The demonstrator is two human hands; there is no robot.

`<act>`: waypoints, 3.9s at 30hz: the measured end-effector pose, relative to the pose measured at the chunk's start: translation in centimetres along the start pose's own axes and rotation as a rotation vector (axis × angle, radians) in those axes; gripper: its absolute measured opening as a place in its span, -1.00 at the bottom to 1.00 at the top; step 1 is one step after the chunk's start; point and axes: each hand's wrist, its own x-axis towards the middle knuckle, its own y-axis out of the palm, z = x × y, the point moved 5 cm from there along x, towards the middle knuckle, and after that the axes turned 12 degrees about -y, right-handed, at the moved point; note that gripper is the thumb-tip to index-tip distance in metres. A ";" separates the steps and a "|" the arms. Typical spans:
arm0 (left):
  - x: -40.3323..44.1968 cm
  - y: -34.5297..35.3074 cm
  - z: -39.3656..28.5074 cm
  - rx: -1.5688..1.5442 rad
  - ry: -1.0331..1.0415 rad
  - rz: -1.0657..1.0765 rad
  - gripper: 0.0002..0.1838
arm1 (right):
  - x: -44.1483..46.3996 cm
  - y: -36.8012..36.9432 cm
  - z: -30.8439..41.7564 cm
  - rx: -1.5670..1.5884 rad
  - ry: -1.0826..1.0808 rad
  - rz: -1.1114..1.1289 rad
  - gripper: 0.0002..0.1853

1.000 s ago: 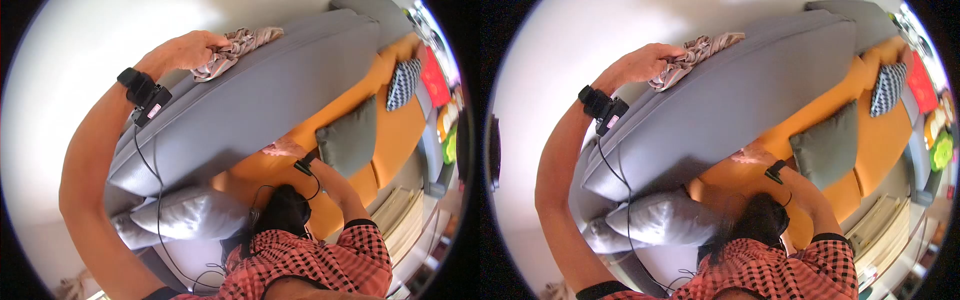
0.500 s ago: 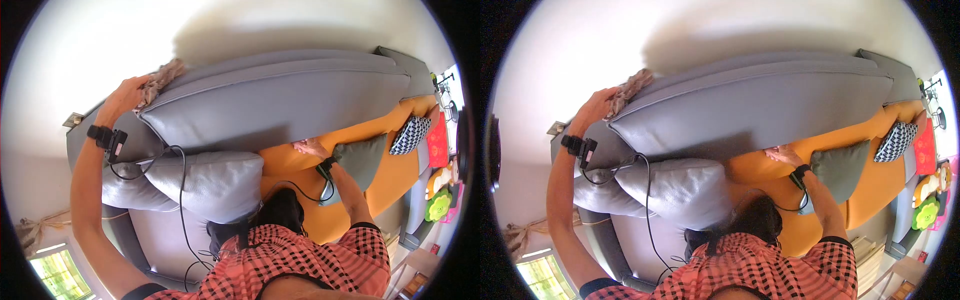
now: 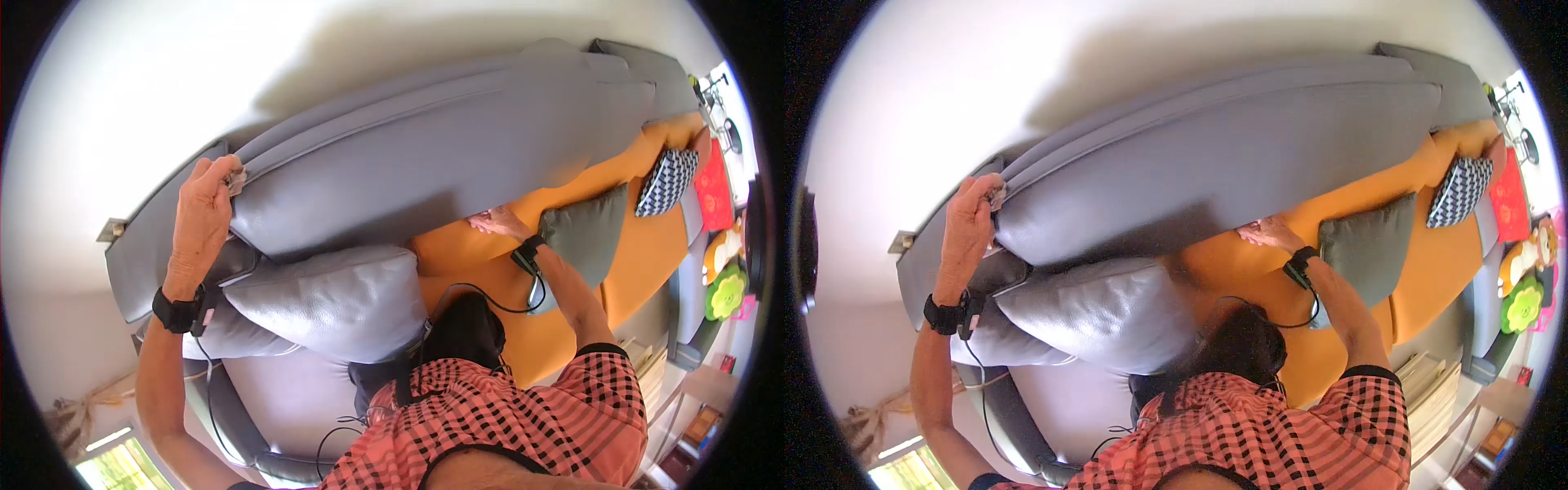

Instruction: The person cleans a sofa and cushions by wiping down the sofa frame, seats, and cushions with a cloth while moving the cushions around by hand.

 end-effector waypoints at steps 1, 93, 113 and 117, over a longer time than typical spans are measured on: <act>0.6 0.5 -0.6 0.016 -0.042 0.049 -0.60 | -0.1 -0.1 0.7 -0.051 0.003 0.000 -0.77; 6.0 -13.4 22.3 -0.157 -0.393 -0.181 -0.61 | 18.5 4.9 35.0 -0.649 -0.659 -0.142 -0.74; 6.5 2.3 16.5 0.429 0.104 -0.083 -0.88 | 18.2 4.9 34.6 -0.681 -0.781 -0.211 -0.76; 4.9 0.9 14.7 0.350 0.062 0.185 -0.84 | 18.0 4.7 34.8 -0.693 -0.769 -0.215 -0.75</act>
